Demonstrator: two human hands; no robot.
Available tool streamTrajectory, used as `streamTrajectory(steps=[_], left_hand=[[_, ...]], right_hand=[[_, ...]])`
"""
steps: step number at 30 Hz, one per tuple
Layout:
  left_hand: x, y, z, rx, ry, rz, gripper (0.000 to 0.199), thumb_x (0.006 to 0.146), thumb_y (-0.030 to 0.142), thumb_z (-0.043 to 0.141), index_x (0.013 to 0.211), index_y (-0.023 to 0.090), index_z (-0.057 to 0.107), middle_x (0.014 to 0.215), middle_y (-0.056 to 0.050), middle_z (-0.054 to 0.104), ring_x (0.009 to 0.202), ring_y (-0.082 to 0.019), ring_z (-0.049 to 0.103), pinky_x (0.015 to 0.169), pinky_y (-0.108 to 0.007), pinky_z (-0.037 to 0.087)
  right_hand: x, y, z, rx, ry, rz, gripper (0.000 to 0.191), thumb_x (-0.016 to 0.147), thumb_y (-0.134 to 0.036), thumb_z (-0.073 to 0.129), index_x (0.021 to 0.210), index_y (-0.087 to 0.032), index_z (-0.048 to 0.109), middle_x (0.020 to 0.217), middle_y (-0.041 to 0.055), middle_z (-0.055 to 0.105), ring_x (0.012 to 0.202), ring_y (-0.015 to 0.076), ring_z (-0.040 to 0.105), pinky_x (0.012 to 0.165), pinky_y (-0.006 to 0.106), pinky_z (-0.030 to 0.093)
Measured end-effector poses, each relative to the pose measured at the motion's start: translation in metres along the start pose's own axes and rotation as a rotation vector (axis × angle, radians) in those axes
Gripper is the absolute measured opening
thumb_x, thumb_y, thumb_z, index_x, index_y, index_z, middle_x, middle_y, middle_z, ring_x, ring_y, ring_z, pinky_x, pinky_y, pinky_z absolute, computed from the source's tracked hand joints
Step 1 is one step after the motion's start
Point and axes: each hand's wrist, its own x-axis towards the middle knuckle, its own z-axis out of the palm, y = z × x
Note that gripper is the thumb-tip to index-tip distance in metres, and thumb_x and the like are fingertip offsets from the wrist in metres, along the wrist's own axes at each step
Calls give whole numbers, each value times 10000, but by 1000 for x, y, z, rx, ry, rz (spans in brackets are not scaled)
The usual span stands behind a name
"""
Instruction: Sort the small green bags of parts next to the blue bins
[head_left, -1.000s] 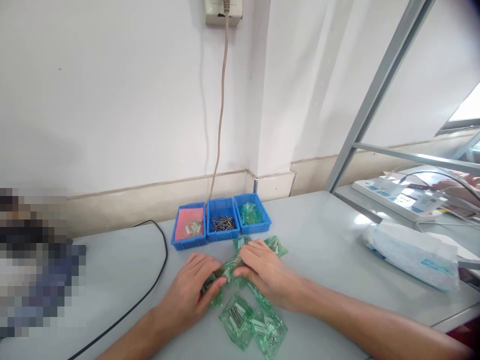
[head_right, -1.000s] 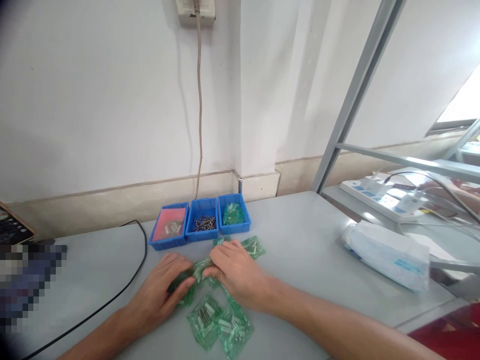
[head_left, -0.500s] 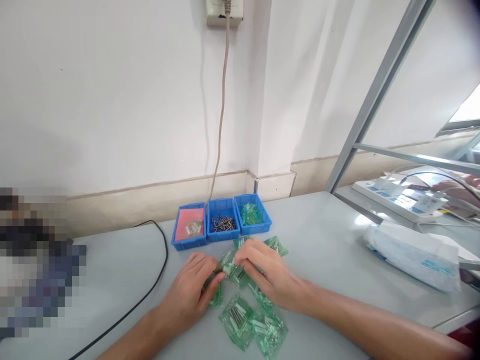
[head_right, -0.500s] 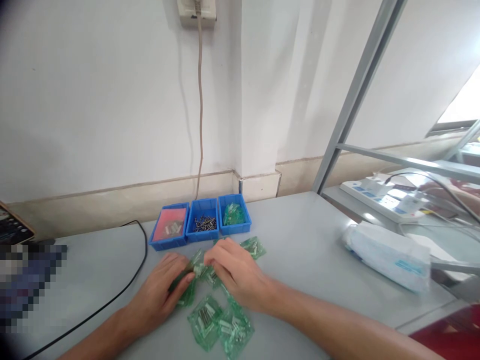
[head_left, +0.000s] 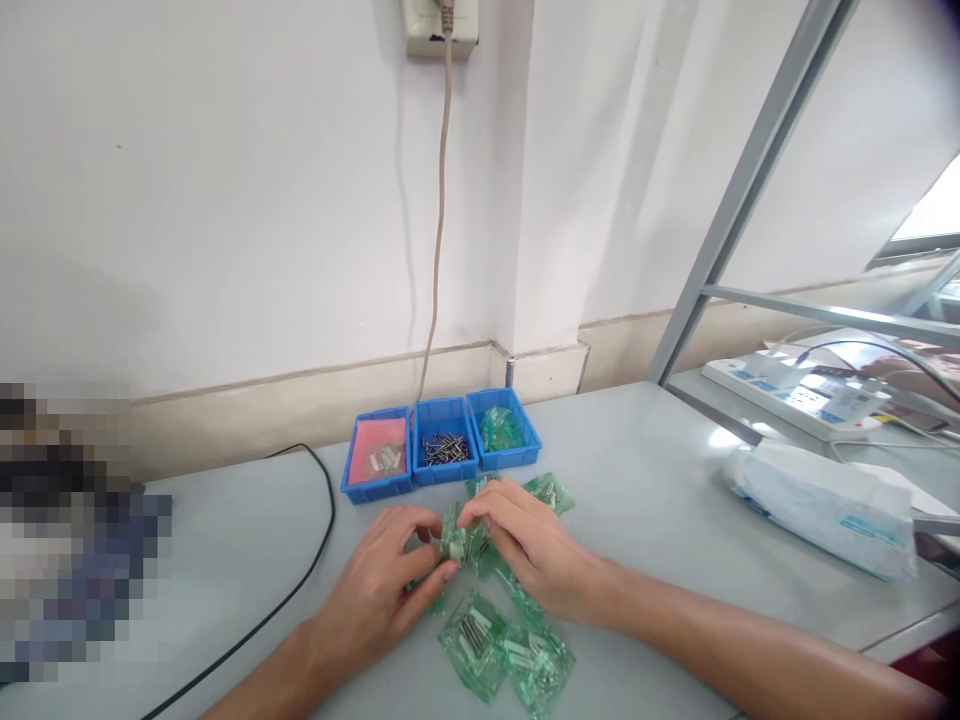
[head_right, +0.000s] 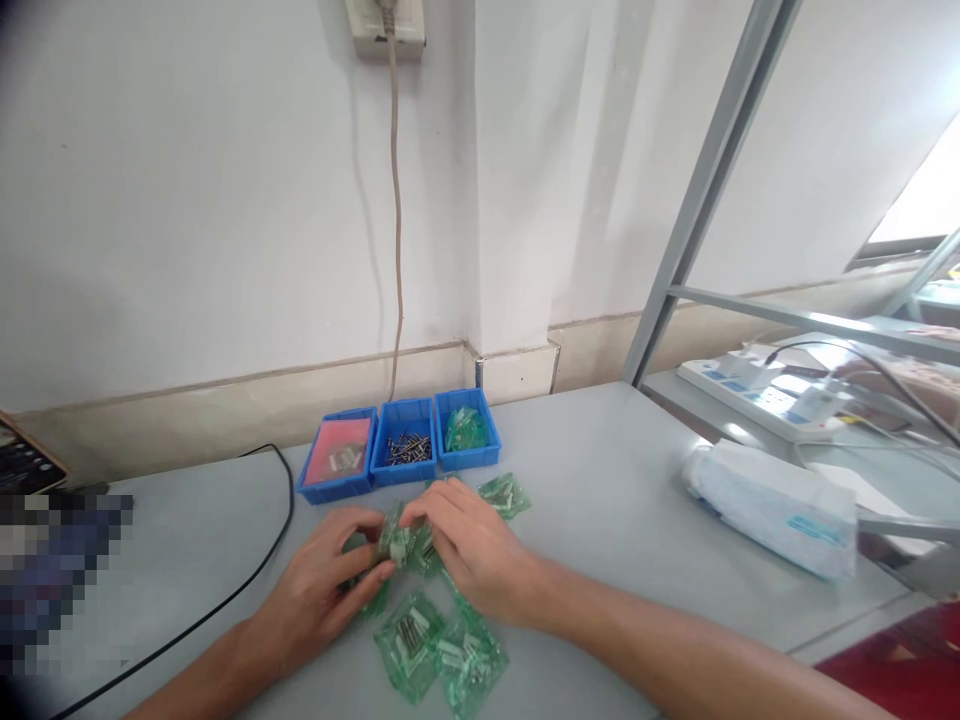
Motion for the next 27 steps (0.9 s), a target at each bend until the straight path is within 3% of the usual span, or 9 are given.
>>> streamTrajectory(steps=[5, 11, 18, 24, 27], left_hand=[[-4, -2, 1, 17, 20, -36, 259, 1110, 250, 525, 928, 182, 696, 1312, -141, 614, 946, -209, 648, 831, -340, 567], [-5, -4, 2, 17, 18, -14, 260, 1117, 258, 514, 932, 185, 682, 1439, -151, 609, 964, -212, 667, 885, -363, 596], [-3, -4, 0, -41, 0, 1, 226, 1142, 196, 442, 1210, 194, 657, 1290, -112, 691, 1104, -223, 663, 969, -341, 549], [-4, -5, 1, -41, 18, -35, 208, 1136, 181, 443, 1236, 208, 624, 1218, -91, 708, 1107, -210, 678, 974, -319, 553], [-6, -6, 3, -15, 45, -30, 243, 1113, 137, 476, 1308, 208, 602, 1266, -101, 692, 1194, -211, 671, 1043, -329, 553]], right_hand=[[0, 2, 0, 4, -65, 43, 279, 1085, -66, 395, 1214, -239, 571, 1084, 52, 631, 1000, 214, 569, 907, 348, 488], [0, 5, 1, -18, -159, 76, 403, 922, 34, 575, 1236, -219, 574, 1115, 45, 585, 1050, 221, 542, 936, 338, 465], [1, 7, 0, -80, -155, 43, 208, 1044, -65, 526, 1152, -222, 609, 1069, 43, 595, 1006, 219, 539, 905, 344, 446], [1, 6, 1, -71, -145, 26, 88, 1089, -148, 513, 1075, -213, 572, 1011, 37, 580, 963, 213, 532, 876, 346, 432], [2, 4, 0, -86, -156, 37, 158, 1124, -226, 478, 969, -214, 511, 938, 24, 545, 908, 210, 507, 843, 349, 419]])
